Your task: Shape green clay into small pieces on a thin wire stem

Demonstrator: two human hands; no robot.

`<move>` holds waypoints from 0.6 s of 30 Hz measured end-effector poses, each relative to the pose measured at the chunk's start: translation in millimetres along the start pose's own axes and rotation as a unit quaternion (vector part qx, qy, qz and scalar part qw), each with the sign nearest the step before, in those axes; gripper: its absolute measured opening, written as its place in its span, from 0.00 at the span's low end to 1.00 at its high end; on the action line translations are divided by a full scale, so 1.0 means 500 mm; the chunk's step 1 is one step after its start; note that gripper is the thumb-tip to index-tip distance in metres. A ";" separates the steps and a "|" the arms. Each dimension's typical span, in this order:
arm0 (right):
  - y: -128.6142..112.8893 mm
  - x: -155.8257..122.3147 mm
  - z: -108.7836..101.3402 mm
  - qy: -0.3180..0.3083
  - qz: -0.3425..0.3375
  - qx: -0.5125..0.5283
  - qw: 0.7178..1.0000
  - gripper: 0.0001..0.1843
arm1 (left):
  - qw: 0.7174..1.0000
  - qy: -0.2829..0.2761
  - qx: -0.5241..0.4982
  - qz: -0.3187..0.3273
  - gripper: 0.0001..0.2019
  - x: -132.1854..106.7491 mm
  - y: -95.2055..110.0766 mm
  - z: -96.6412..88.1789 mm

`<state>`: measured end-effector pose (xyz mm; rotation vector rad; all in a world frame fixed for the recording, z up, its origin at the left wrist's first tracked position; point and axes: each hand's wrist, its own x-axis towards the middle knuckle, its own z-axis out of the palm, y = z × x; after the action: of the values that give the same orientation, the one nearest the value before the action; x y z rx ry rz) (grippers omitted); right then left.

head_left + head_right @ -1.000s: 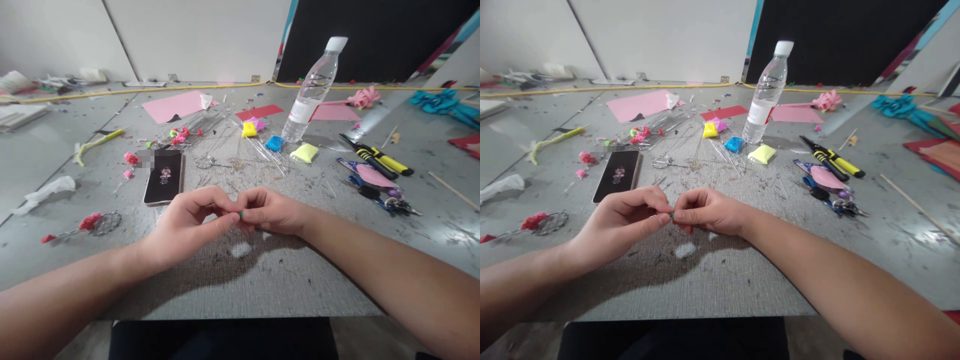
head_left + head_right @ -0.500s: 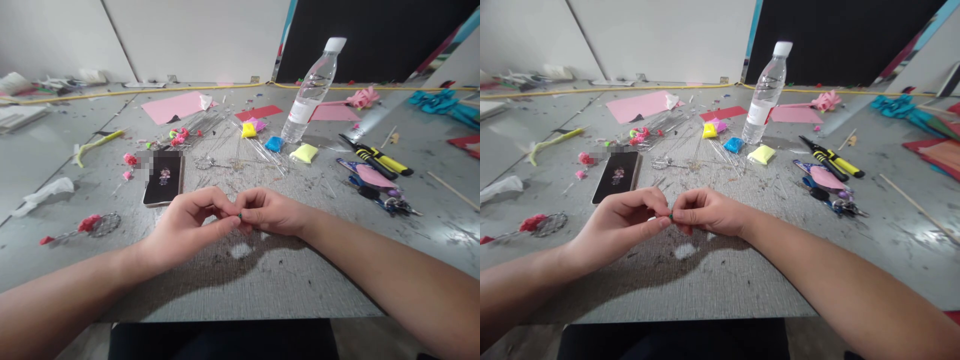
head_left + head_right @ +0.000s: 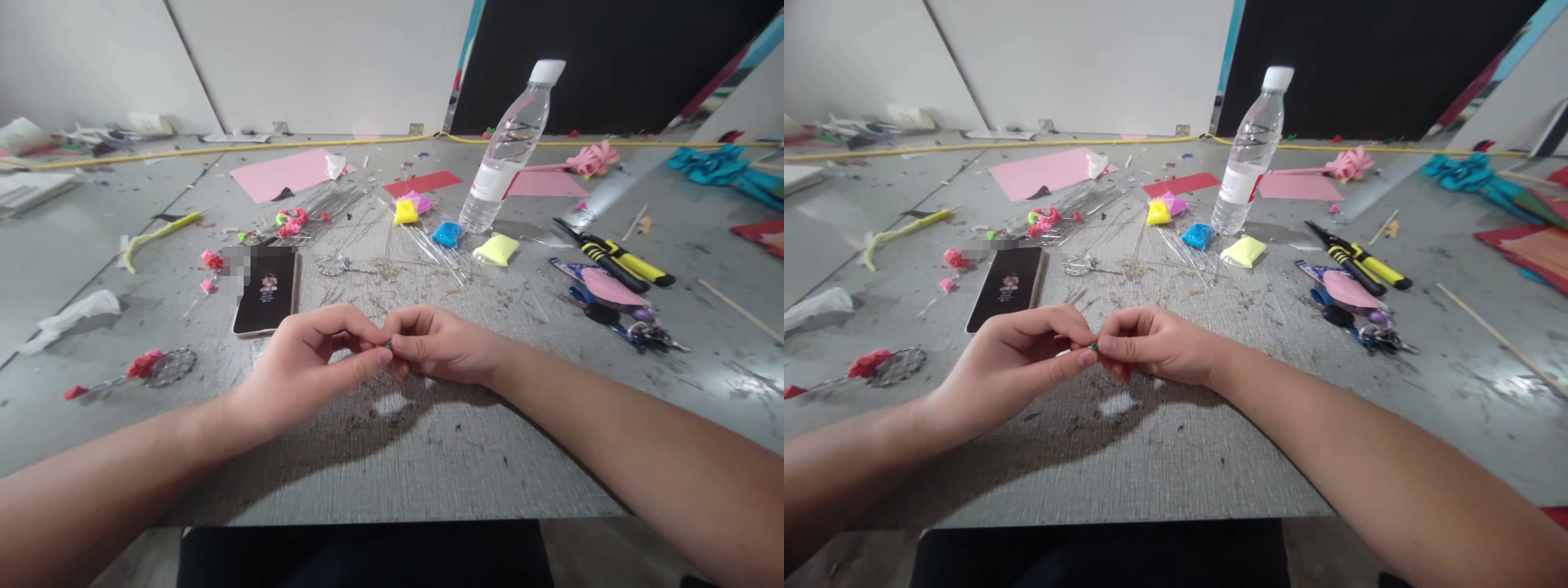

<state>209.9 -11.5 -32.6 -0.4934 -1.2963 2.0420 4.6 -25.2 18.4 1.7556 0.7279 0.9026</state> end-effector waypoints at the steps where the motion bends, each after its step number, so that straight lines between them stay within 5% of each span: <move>1: 0.000 0.000 0.000 0.001 -0.001 -0.001 1.000 0.17 | 1.000 0.000 0.006 0.003 0.03 0.000 0.000 0.000; 11: -0.012 0.003 0.002 0.071 -0.043 -0.002 0.997 0.16 | 0.995 -0.002 0.101 0.002 0.02 0.009 -0.006 -0.012; 14: -0.017 0.008 -0.004 0.136 -0.070 0.011 0.988 0.18 | 0.977 -0.066 0.199 0.044 0.04 0.021 -0.022 -0.027; 18: -0.019 0.013 -0.011 0.185 -0.084 0.029 0.979 0.17 | 0.919 -0.166 0.339 0.116 0.09 0.028 -0.045 -0.040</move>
<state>211.9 -0.7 -26.2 -0.6760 -1.0150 1.7412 -6.0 3.0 5.1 2.5789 0.6543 0.4926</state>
